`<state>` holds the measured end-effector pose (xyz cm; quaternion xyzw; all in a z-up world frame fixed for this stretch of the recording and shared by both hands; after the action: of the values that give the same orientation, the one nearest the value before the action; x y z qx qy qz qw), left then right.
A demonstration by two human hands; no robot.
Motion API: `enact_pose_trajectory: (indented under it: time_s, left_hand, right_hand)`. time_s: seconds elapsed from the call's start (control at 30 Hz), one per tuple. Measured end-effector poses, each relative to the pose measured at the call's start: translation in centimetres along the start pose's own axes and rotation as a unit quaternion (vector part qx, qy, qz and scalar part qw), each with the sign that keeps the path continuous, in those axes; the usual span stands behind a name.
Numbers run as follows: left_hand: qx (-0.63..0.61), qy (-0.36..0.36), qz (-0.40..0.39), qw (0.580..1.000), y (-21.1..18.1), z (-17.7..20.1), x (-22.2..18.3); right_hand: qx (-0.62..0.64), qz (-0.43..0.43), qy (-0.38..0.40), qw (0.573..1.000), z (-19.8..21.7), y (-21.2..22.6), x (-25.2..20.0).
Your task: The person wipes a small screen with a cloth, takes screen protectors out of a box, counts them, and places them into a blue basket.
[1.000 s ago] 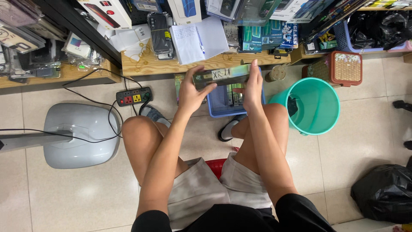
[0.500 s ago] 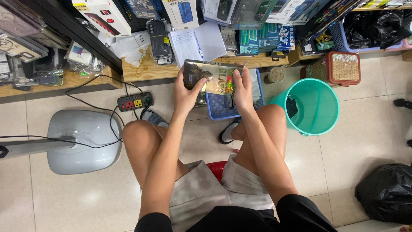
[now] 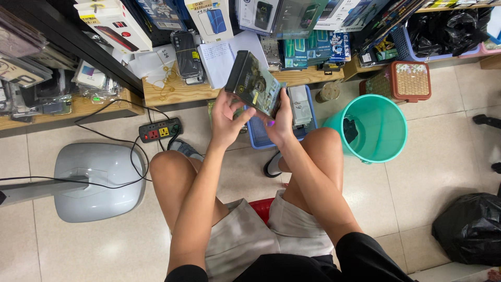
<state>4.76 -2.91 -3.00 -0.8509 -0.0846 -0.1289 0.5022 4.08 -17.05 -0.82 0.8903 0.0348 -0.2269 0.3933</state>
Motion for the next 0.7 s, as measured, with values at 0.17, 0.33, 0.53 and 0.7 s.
enact_pose_trajectory:
  time_s: [0.17, 0.33, 0.53, 0.7]
  left_hand:
    - [0.037, 0.004, -0.021, 0.999, -1.1, -1.2, -0.5]
    - [0.028, -0.02, -0.04, 0.999, -3.5, -1.4, -0.1]
    - [-0.007, -0.068, -0.103, 0.992, -6.7, 0.0, 0.6]
    - [-0.061, -0.116, -0.139, 0.982, -9.1, 2.9, 1.0]
  right_hand:
    - [0.012, -0.028, 0.026, 0.999, 0.4, -1.4, 0.9]
    - [0.004, -0.044, 0.042, 0.998, 1.9, -3.0, 2.3]
    - [-0.081, -0.025, -0.005, 0.996, 2.5, -2.6, 2.0]
    - [-0.093, 0.06, -0.033, 0.993, 4.0, -1.9, 3.4]
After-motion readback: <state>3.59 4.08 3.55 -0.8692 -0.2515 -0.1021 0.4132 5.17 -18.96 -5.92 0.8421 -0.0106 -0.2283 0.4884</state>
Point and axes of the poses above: each hand's wrist, its own x-axis towards the middle knuckle, its own z-axis out of the back of the hand, y = z × x, the point moved 4 cm from there along x, towards the middle knuckle, and after that the axes turned 8 degrees about -x, right-handed, at the moved point
